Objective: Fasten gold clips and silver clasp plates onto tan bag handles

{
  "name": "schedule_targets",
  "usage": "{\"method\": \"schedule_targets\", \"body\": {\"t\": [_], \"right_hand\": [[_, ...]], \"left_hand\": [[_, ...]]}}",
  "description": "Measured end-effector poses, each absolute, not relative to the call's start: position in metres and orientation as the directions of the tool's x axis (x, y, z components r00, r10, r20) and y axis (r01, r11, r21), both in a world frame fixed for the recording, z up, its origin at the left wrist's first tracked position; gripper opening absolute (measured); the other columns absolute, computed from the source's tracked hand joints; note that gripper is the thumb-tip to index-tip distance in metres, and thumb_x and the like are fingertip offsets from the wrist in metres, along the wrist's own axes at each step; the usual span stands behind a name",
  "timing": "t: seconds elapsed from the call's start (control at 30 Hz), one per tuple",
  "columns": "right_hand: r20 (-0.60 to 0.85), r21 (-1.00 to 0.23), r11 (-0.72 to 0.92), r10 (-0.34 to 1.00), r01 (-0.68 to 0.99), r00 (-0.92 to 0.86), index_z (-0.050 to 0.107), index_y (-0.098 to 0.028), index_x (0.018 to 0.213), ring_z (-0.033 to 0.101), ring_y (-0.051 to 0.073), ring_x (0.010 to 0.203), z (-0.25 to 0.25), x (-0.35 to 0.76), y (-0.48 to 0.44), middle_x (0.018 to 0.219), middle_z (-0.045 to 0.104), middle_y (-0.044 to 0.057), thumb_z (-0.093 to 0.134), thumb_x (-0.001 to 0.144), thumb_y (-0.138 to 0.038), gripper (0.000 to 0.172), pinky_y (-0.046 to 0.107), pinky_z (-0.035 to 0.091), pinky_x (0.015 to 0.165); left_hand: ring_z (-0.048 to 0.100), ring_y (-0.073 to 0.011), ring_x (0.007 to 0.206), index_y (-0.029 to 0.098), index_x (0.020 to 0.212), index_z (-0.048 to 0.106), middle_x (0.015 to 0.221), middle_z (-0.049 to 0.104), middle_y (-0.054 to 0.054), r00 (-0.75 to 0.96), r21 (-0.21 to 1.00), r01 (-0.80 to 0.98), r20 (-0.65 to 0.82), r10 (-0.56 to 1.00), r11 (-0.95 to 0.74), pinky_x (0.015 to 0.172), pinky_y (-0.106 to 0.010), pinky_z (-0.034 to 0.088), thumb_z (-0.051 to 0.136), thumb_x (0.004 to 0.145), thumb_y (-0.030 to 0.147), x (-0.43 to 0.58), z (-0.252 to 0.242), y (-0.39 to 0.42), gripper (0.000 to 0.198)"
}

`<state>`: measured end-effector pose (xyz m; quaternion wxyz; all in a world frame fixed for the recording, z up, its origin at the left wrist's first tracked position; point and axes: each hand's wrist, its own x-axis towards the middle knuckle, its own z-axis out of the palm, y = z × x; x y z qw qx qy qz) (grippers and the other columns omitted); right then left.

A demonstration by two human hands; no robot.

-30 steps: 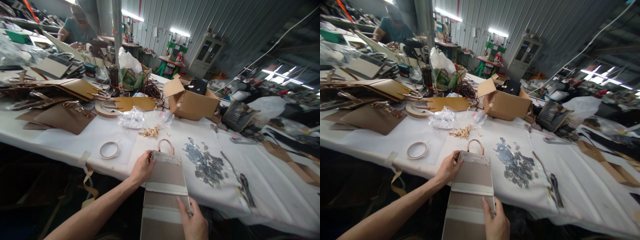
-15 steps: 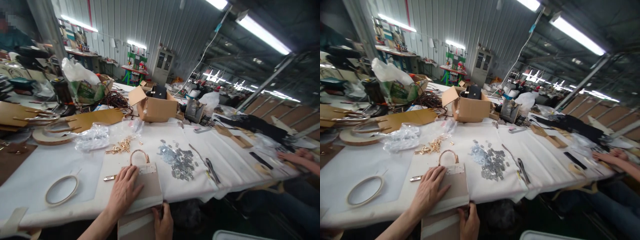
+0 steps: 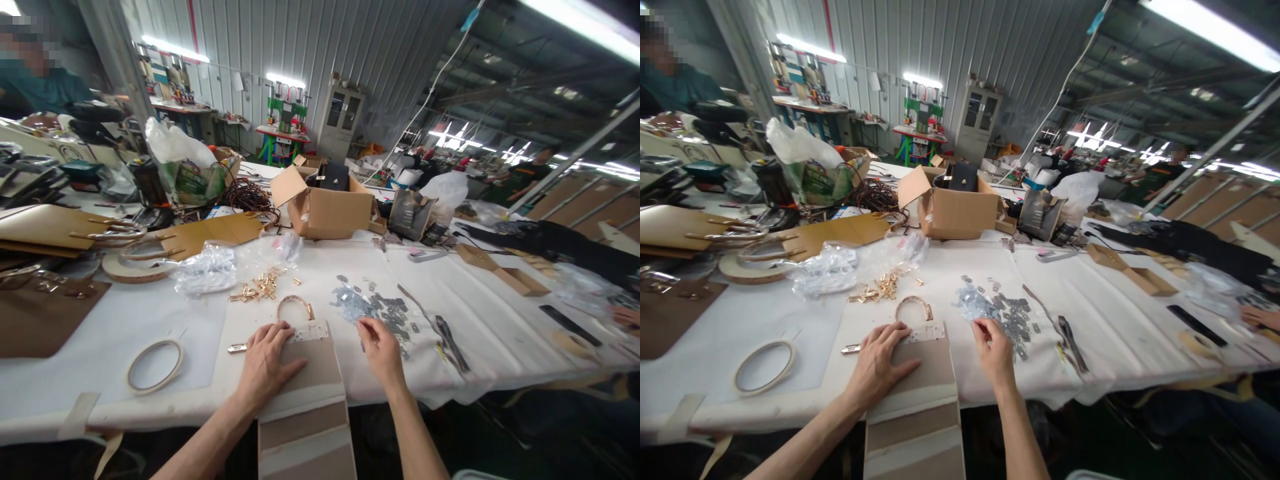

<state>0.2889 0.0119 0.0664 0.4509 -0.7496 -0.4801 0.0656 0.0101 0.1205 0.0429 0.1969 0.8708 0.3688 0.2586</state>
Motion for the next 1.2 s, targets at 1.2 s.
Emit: {"method": "schedule_targets", "body": {"t": [1.2], "right_hand": [[-0.141, -0.655, -0.235, 0.972, 0.718, 0.189, 0.069, -0.021, 0.081, 0.063, 0.017, 0.068, 0.074, 0.361, 0.005, 0.074, 0.068, 0.000, 0.072, 0.081, -0.041, 0.020, 0.029, 0.049, 0.065]], "left_hand": [[0.053, -0.0310, 0.121, 0.029, 0.129, 0.059, 0.133, 0.063, -0.006, 0.570, 0.524, 0.578, 0.290, 0.769, -0.626, 0.103, -0.050, 0.042, 0.082, 0.082, 0.050, 0.013, 0.055, 0.113, 0.056]]}}
